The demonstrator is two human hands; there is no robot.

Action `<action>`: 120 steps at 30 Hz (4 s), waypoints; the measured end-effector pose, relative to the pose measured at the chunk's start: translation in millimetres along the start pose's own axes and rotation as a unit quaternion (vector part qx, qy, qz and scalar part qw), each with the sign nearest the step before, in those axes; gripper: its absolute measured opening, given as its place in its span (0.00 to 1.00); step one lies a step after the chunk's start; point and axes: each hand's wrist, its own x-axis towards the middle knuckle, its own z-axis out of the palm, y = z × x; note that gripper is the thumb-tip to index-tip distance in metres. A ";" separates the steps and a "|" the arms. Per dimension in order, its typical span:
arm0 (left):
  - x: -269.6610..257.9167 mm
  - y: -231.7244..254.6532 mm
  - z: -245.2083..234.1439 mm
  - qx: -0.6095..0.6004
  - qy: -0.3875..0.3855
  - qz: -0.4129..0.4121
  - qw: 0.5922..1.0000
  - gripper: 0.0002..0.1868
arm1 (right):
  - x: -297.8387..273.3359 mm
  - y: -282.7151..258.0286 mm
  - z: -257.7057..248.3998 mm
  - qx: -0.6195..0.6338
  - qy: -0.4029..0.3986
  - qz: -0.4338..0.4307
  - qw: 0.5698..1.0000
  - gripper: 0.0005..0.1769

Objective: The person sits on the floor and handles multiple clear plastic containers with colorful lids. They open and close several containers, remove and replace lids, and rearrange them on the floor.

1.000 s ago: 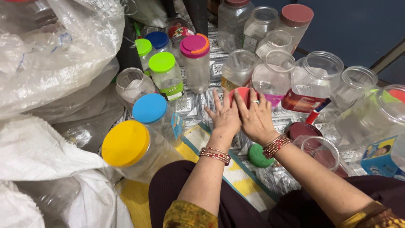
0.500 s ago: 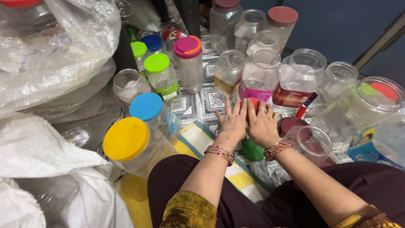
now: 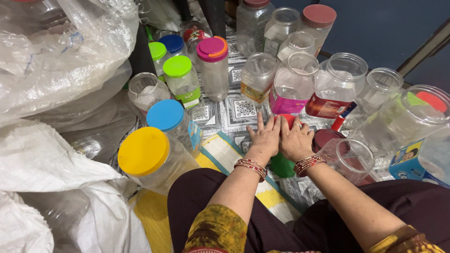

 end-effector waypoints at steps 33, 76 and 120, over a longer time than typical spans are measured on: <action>-6.1 21.8 -23.5 -0.014 0.038 0.058 0.997 0.42 | -28.2 13.4 -35.6 0.129 0.078 -0.120 0.981 0.39; 6.1 20.5 -25.8 -0.037 0.002 0.021 0.999 0.46 | -32.3 -0.2 -36.0 0.289 0.093 -0.136 0.943 0.43; 3.3 11.7 -34.3 -0.044 -0.016 0.007 0.999 0.50 | -38.2 -8.7 -48.3 0.300 0.084 -0.149 0.939 0.45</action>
